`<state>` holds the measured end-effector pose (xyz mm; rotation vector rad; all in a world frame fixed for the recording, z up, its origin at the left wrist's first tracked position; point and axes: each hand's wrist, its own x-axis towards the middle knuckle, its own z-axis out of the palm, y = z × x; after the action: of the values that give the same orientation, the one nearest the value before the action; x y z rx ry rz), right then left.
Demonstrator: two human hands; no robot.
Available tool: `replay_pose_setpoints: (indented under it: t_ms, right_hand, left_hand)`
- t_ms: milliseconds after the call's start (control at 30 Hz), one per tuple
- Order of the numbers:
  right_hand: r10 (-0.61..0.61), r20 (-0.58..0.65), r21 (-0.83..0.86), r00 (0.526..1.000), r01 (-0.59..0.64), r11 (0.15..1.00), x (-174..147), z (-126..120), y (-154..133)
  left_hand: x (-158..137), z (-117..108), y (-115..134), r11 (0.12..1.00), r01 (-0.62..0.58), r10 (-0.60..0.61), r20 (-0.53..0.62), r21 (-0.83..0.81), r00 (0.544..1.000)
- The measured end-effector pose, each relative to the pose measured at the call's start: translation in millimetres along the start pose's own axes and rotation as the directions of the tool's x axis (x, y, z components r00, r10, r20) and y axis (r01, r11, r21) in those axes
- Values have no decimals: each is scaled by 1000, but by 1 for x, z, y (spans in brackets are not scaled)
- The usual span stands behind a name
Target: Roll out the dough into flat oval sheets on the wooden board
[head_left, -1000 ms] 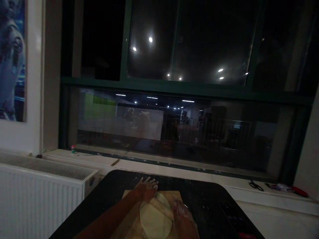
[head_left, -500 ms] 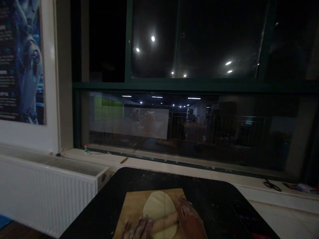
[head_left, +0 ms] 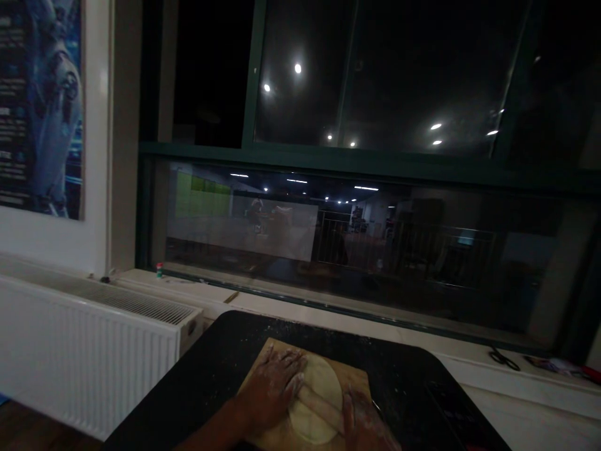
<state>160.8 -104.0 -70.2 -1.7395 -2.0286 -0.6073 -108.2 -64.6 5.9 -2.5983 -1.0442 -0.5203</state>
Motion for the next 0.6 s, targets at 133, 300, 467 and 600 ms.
replay_pose_setpoints:
  t_ms: [133, 300, 467, 600]
  right_hand:
    - [76, 173, -129, 982, -54, 990, 46, -38, -9]
    - [51, 201, -165, 978, -17, 986, 78, -36, -12]
    - [-26, 230, -157, 973, 64, 985, 72, -27, -7]
    - [-87, 233, -140, 969, 122, 983, 67, -32, -5]
  left_hand:
    - [50, 17, -15, 992, 93, -71, 242, -80, 968]
    - [84, 29, -24, 965, 260, -240, 274, -42, 931]
    - [59, 24, -8, 953, 302, -289, 234, -19, 928]
    - [26, 18, 18, 968, 241, -250, 157, 76, 955]
